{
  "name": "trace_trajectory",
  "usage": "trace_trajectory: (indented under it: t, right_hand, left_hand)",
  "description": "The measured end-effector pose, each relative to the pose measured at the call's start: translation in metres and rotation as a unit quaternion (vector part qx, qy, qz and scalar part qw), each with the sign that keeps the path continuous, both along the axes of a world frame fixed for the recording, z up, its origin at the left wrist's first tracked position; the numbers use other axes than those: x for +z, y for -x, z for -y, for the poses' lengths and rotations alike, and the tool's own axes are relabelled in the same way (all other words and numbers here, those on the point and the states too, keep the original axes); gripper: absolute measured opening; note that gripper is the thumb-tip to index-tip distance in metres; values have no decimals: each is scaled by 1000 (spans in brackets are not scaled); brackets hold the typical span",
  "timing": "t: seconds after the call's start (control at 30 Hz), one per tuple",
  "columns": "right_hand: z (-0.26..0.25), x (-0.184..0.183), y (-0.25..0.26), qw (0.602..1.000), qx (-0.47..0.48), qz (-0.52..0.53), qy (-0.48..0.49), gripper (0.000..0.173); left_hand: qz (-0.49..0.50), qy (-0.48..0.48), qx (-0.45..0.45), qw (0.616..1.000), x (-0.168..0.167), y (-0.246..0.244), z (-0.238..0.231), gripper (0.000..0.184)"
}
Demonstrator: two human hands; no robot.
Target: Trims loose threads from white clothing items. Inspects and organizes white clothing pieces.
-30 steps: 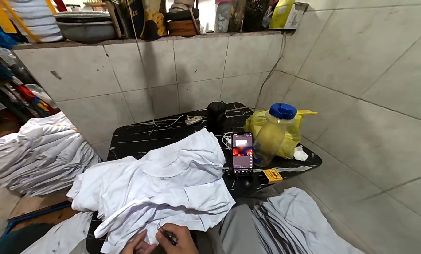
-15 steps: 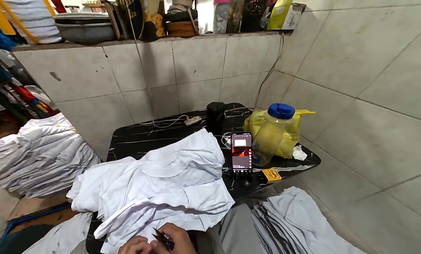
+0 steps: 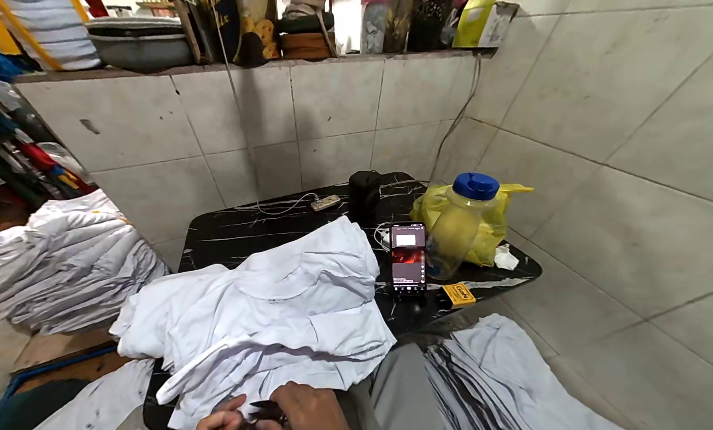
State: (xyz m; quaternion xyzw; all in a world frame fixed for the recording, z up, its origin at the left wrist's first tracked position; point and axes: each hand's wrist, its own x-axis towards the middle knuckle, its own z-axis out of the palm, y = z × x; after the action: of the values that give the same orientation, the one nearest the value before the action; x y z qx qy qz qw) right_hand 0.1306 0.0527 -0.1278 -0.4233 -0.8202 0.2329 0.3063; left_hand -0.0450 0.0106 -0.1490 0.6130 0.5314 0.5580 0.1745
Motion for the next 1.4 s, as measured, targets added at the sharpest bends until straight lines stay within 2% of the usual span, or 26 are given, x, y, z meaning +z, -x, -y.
trace_trajectory:
  t: [0.17, 0.27, 0.5, 0.63, 0.7, 0.83, 1.4]
  right_hand:
    - [4, 0, 5, 1000, 8, -1, 11, 35]
    - [4, -1, 8, 1000, -18, -3, 21, 37]
    - [4, -13, 15, 999, -31, 8, -36, 37]
    - [3, -3, 16, 984, -90, -106, 112, 43]
    - [-3, -11, 14, 962, -48, -181, 198, 41]
    - [-9, -25, 17, 939, 12, -281, 199, 26]
    - [-13, -28, 15, 945, 21, -259, 198, 26]
  left_hand:
    - [-64, -1, -14, 998, 1, -6, 1, 17]
    - [-60, -6, -16, 998, -1, -5, 1, 18]
    - [-51, -7, -17, 999, -3, -2, 0, 17]
    - [-25, -6, -10, 1000, -1, -4, 2, 15]
    - [-13, -6, -8, 1000, 0, -5, 2, 14]
    - [-5, -3, -6, 1000, 1, -7, 1, 14]
    - [-24, 5, 10, 1000, 6, -9, 2, 16]
